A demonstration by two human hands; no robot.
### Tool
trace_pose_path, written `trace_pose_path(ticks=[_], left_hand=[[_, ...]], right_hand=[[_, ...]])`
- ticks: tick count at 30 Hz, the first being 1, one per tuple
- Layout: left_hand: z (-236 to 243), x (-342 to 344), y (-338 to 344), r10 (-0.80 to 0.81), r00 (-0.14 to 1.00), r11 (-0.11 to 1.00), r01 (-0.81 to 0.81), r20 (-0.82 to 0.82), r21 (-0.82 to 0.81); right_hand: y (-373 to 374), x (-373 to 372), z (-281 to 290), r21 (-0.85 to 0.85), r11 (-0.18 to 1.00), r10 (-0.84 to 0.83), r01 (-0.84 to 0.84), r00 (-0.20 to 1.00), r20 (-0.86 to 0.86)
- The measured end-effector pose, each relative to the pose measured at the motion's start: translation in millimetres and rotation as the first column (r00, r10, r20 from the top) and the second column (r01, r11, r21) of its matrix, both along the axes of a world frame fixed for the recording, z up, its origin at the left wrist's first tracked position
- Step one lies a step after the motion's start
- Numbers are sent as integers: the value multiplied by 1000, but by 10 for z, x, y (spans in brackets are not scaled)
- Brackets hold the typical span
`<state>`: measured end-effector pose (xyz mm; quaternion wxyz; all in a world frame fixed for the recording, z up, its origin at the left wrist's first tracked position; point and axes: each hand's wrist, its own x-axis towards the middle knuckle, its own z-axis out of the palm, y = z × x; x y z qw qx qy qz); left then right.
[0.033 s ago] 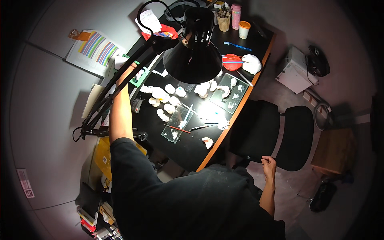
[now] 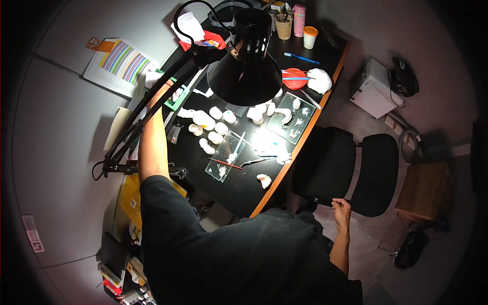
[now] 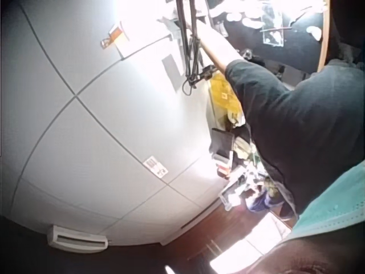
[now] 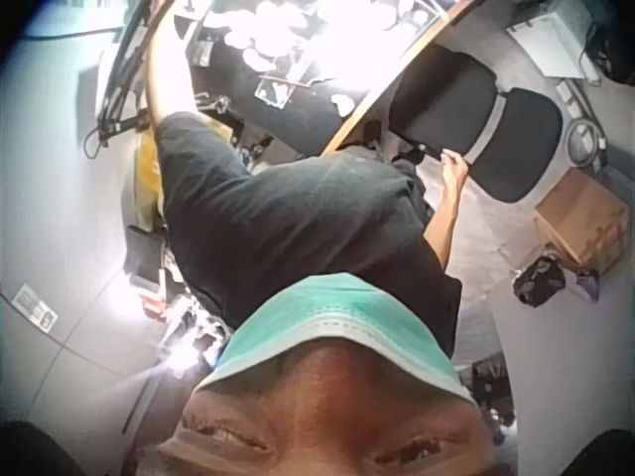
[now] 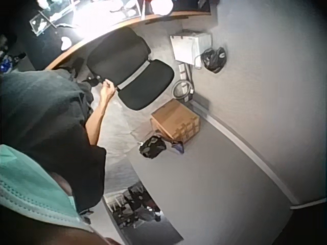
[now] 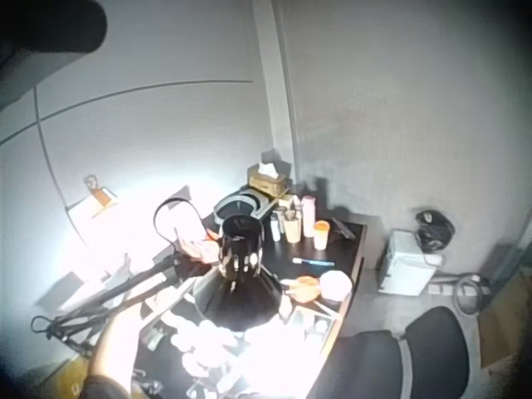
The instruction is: Applying ceramic stain to a dental crown and placing it into a dental furnace for firing.
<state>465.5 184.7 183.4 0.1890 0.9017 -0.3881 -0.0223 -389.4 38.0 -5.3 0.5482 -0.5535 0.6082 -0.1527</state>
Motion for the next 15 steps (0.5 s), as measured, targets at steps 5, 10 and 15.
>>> trace_pose_path(ticks=[5, 10, 15], left_hand=[[-145, 132, 4, -86, 980, 988, 107, 179, -113], [-40, -81, 29, -171, 975, 965, 195, 143, -175], [76, -172, 9, -159, 964, 983, 174, 213, -57]], right_hand=[[106, 10, -77, 24, 998, -54, 55, 998, -36], [103, 101, -44, 13, 1000, 12, -12, 1000, 22], [96, 162, 19, -20, 1000, 8, -8, 1000, 22]])
